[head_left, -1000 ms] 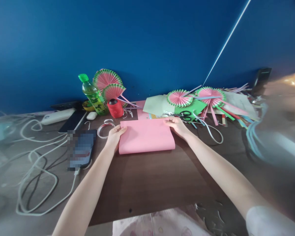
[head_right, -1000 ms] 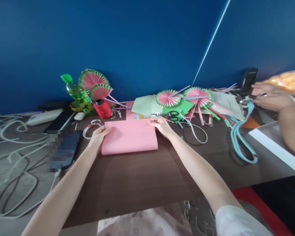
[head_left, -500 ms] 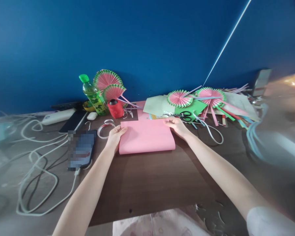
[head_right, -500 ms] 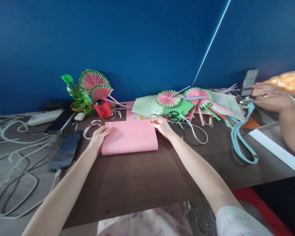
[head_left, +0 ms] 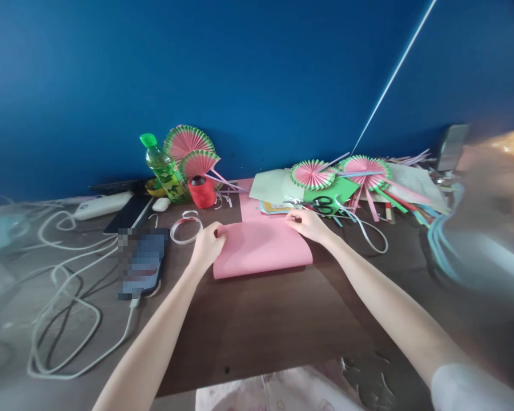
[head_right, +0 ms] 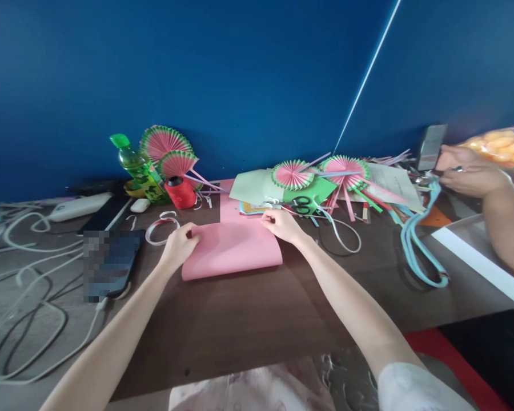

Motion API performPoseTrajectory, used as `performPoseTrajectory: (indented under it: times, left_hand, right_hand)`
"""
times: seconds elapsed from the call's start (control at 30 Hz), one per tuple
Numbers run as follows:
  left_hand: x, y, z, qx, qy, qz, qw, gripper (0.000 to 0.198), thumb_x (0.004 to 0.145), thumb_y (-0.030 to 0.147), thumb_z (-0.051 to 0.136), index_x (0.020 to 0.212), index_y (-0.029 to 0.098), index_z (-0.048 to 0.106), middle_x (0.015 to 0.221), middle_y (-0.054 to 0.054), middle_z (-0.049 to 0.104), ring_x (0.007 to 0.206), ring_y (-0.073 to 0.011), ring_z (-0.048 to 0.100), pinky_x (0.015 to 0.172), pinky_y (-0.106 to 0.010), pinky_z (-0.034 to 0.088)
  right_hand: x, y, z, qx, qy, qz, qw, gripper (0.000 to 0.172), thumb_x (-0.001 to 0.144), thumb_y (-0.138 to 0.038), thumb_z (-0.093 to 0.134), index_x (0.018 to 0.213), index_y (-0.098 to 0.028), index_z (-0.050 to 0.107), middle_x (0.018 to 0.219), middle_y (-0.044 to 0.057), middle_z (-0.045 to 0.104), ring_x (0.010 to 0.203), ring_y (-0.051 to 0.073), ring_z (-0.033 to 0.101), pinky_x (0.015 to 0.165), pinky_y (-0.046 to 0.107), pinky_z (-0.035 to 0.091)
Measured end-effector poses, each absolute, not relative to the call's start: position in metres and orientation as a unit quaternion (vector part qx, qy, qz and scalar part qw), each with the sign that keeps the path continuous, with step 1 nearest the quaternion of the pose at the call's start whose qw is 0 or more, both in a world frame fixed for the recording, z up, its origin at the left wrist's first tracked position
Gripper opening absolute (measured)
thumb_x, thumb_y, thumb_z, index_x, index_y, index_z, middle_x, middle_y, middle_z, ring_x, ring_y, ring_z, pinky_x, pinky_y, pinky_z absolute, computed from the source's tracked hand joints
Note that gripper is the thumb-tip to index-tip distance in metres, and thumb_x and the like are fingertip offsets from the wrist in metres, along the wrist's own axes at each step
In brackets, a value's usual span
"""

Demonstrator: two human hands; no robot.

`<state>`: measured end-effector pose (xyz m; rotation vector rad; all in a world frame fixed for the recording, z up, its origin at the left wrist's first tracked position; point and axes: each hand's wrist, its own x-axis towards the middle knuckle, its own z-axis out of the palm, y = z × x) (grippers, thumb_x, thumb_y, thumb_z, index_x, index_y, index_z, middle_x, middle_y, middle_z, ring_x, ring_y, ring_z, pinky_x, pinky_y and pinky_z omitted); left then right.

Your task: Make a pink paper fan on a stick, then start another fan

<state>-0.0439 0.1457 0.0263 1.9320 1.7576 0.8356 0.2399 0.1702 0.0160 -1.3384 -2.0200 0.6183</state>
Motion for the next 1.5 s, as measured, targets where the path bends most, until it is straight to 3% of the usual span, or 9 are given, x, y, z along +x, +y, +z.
performPoseTrajectory:
  times: [0.13, 0.37, 0.53, 0.7, 0.83, 1.0, 1.2, 1.33, 1.5]
  left_hand:
    - [-0.041, 0.142, 0.028, 0.740, 0.619, 0.242, 0.100, 0.013, 0.072, 0.016, 0.043, 0.067, 0.017, 0.054, 0.074, -0.004, 0.054, 0.068, -0.0167, 0.052, 0.062, -0.027, 0.038]
    - [-0.050, 0.144, 0.028, 0.759, 0.598, 0.180, 0.183, 0.010, 0.068, 0.014, 0.045, 0.074, 0.019, 0.051, 0.070, -0.001, 0.056, 0.067, -0.0167, 0.054, 0.063, -0.027, 0.039]
    - [-0.051, 0.145, 0.024, 0.773, 0.554, 0.244, 0.190, 0.033, 0.067, 0.009, 0.044, 0.097, 0.020, 0.044, 0.064, 0.005, 0.046, 0.061, -0.0137, 0.049, 0.063, -0.026, 0.039]
    - [-0.051, 0.151, 0.018, 0.786, 0.527, 0.269, 0.177, 0.025, 0.069, 0.011, 0.044, 0.093, 0.020, 0.044, 0.068, 0.003, 0.044, 0.064, -0.0139, 0.047, 0.066, -0.027, 0.040]
    - [-0.050, 0.152, 0.017, 0.804, 0.515, 0.259, 0.146, 0.025, 0.072, 0.012, 0.044, 0.096, 0.018, 0.047, 0.082, -0.003, 0.051, 0.075, -0.0169, 0.049, 0.073, -0.031, 0.042]
    - [-0.046, 0.144, 0.020, 0.822, 0.536, 0.191, -0.005, 0.033, 0.078, 0.012, 0.042, 0.105, 0.023, 0.056, 0.111, -0.010, 0.050, 0.103, -0.0280, 0.043, 0.084, -0.046, 0.037]
    - [-0.045, 0.141, 0.024, 0.891, 0.449, 0.066, -0.012, 0.042, 0.077, 0.000, 0.034, 0.105, 0.018, 0.061, 0.103, -0.008, 0.061, 0.097, -0.0210, 0.052, 0.087, -0.036, 0.040]
    - [-0.045, 0.138, 0.026, 0.892, 0.448, 0.059, 0.011, 0.032, 0.084, 0.022, 0.043, 0.113, 0.020, 0.057, 0.115, -0.005, 0.060, 0.105, -0.0204, 0.053, 0.092, -0.033, 0.040]
    - [-0.044, 0.132, 0.028, 0.887, 0.457, 0.063, 0.028, 0.044, 0.081, 0.041, 0.050, 0.119, 0.020, 0.054, 0.121, -0.007, 0.057, 0.109, -0.0238, 0.052, 0.094, -0.036, 0.040]
  right_hand:
    - [0.240, 0.169, 0.018, -0.506, -0.798, 0.181, 0.273, 0.012, 0.074, -0.021, 0.050, 0.069, -0.015, 0.058, 0.068, 0.002, 0.058, 0.065, 0.014, 0.051, 0.062, 0.024, 0.036]
    - [0.241, 0.161, 0.026, -0.499, -0.802, 0.264, 0.196, 0.017, 0.079, -0.027, 0.048, 0.080, -0.016, 0.061, 0.068, 0.001, 0.060, 0.057, 0.011, 0.051, 0.056, 0.022, 0.035]
    - [0.239, 0.162, 0.024, -0.503, -0.800, 0.252, 0.207, 0.031, 0.079, -0.021, 0.050, 0.107, -0.018, 0.061, 0.078, 0.003, 0.063, 0.059, 0.011, 0.052, 0.059, 0.023, 0.038]
    - [0.240, 0.167, 0.018, -0.509, -0.795, 0.240, 0.228, 0.035, 0.079, -0.020, 0.051, 0.112, -0.021, 0.061, 0.079, 0.003, 0.066, 0.061, 0.012, 0.053, 0.063, 0.025, 0.041]
    - [0.239, 0.169, 0.013, -0.507, -0.796, 0.217, 0.249, 0.036, 0.078, -0.015, 0.051, 0.112, -0.021, 0.061, 0.099, 0.006, 0.066, 0.068, 0.013, 0.056, 0.069, 0.027, 0.043]
    - [0.237, 0.170, 0.013, -0.507, -0.807, 0.178, 0.243, 0.027, 0.079, -0.016, 0.052, 0.104, -0.019, 0.061, 0.096, 0.006, 0.065, 0.075, 0.016, 0.057, 0.072, 0.028, 0.042]
    - [0.237, 0.170, 0.017, -0.492, -0.822, 0.169, 0.232, 0.010, 0.080, -0.019, 0.053, 0.088, -0.018, 0.060, 0.089, 0.004, 0.063, 0.074, 0.015, 0.056, 0.067, 0.025, 0.040]
    - [0.238, 0.171, 0.021, -0.505, -0.820, 0.162, 0.214, 0.006, 0.079, -0.019, 0.056, 0.079, -0.017, 0.062, 0.080, 0.003, 0.063, 0.071, 0.014, 0.056, 0.065, 0.024, 0.040]
    - [0.234, 0.172, 0.043, -0.501, -0.853, 0.064, 0.131, 0.012, 0.076, -0.016, 0.058, 0.081, -0.018, 0.068, 0.088, 0.006, 0.064, 0.084, 0.020, 0.058, 0.070, 0.028, 0.042]
